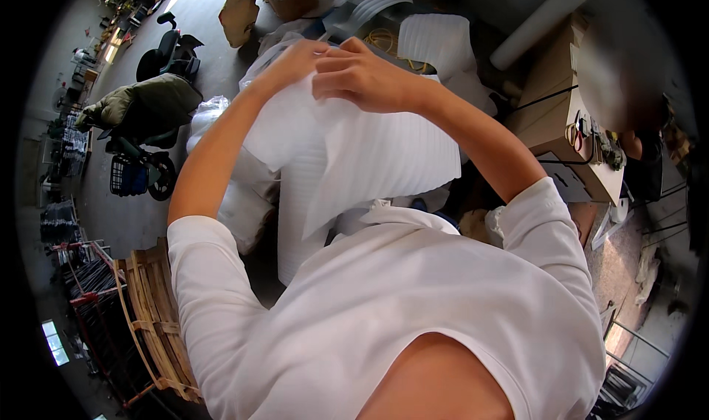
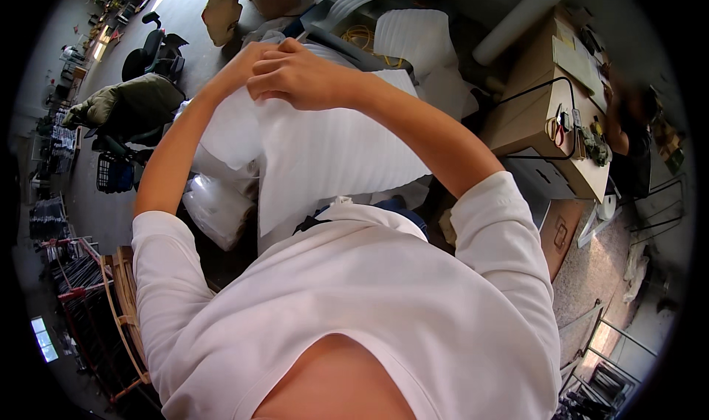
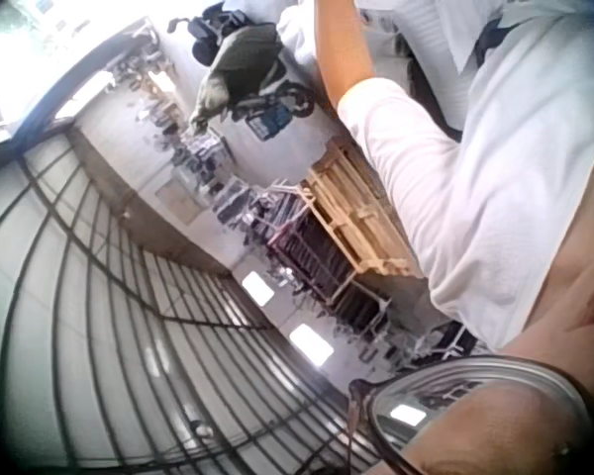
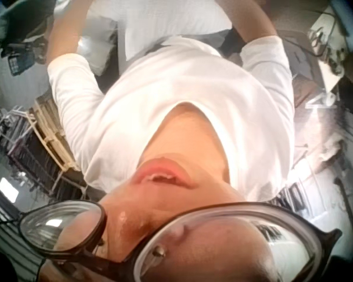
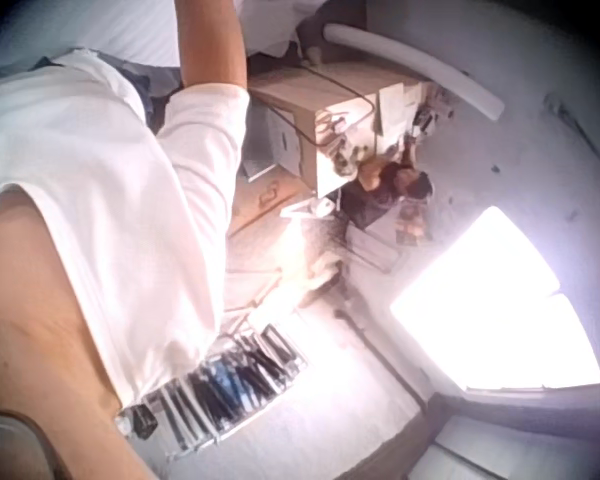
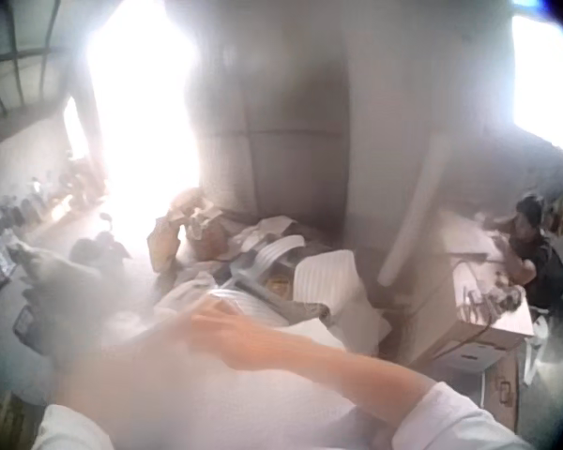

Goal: The person repeatedly picks up sheets of white, ribbed, flexible material from a pile on the floor. They fold each sheet multiple times by hand into a smaller, compact square and place it back onto the pile. The process is repetitive and involves handling the material one piece at a time.

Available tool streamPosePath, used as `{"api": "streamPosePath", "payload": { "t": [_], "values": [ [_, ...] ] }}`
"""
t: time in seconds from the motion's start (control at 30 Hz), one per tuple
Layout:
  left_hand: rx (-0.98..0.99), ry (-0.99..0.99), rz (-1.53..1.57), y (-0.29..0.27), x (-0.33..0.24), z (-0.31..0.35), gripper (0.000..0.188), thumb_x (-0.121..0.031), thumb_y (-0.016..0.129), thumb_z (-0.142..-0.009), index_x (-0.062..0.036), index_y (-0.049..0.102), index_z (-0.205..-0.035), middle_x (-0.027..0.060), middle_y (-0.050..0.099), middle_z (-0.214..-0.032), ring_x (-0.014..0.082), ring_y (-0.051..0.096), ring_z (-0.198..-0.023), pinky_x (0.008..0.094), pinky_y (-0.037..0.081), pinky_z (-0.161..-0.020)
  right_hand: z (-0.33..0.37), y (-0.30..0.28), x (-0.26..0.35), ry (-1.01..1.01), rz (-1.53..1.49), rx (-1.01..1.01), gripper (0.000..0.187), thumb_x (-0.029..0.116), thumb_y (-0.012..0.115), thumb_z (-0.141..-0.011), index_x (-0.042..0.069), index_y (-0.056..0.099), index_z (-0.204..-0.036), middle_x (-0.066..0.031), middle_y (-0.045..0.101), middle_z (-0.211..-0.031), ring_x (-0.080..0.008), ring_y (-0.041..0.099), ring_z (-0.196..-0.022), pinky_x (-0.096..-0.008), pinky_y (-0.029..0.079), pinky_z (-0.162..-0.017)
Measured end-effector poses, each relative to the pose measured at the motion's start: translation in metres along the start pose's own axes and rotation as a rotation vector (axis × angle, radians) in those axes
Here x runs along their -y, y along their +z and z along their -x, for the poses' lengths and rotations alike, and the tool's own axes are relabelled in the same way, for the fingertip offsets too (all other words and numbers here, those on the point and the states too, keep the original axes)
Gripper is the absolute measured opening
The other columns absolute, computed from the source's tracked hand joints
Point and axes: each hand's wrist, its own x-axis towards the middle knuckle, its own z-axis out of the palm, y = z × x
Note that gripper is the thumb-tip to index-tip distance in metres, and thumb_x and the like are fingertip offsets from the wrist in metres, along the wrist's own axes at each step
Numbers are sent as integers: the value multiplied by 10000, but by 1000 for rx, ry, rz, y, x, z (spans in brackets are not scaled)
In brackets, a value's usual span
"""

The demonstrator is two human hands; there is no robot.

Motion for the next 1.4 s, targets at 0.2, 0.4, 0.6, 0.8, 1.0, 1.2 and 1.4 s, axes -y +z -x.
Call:
{"api": "streamPosePath", "payload": {
  "t": [0.2,0.4,0.6,0.8,1.0,1.2,1.4],
  "values": [
    [273,-8,174,30,-53,12,241,-180,569,-743,1,547,-902,93,575,-793,161,535,-739,277,415,-707,-6,43,10,-201,147,-173,220,24,582,-648,167,565,-814,-23,480,-840,-203,469,-823,-347,330,-809],
    [348,-271,644,24,-61,37,343,-157,603,-711,-6,522,-1008,92,568,-909,162,528,-841,270,403,-780,5,63,18,-32,388,-525,256,134,572,-706,165,515,-953,-54,497,-1016,-228,451,-994,-459,275,-930],
    [371,-372,753,52,-70,47,473,-134,637,-679,-12,497,-1114,91,560,-1026,162,522,-943,262,390,-853,21,54,4,216,414,-708,346,181,657,-690,117,502,-993,-97,518,-1031,-264,469,-964,-424,297,-918],
    [470,-321,555,39,-75,36,450,-135,550,-659,26,527,-1079,100,581,-942,141,534,-885,252,410,-805,93,20,-41,773,-722,-56,207,203,609,-771,31,562,-875,-78,569,-850,-169,520,-806,-322,389,-800],
    [574,-247,210,35,-35,27,325,-267,421,-889,3,528,-1035,49,565,-943,102,505,-878,252,395,-797,103,24,-51,666,-438,224,143,195,561,-799,62,581,-753,-49,561,-655,-155,517,-679,-290,353,-727],
    [418,-299,172,45,-51,16,443,-354,376,-892,25,502,-1084,167,546,-1024,239,500,-975,304,356,-872,73,21,-38,532,28,156,145,139,580,-785,80,511,-673,-39,530,-628,-180,489,-664,-280,281,-750],
    [172,-48,43,61,-20,22,385,-304,415,-888,26,497,-1070,151,556,-972,217,513,-918,300,378,-829,63,19,-38,421,112,188,96,174,582,-794,96,557,-744,-3,537,-683,-144,491,-712,-288,262,-751]
  ]
}}
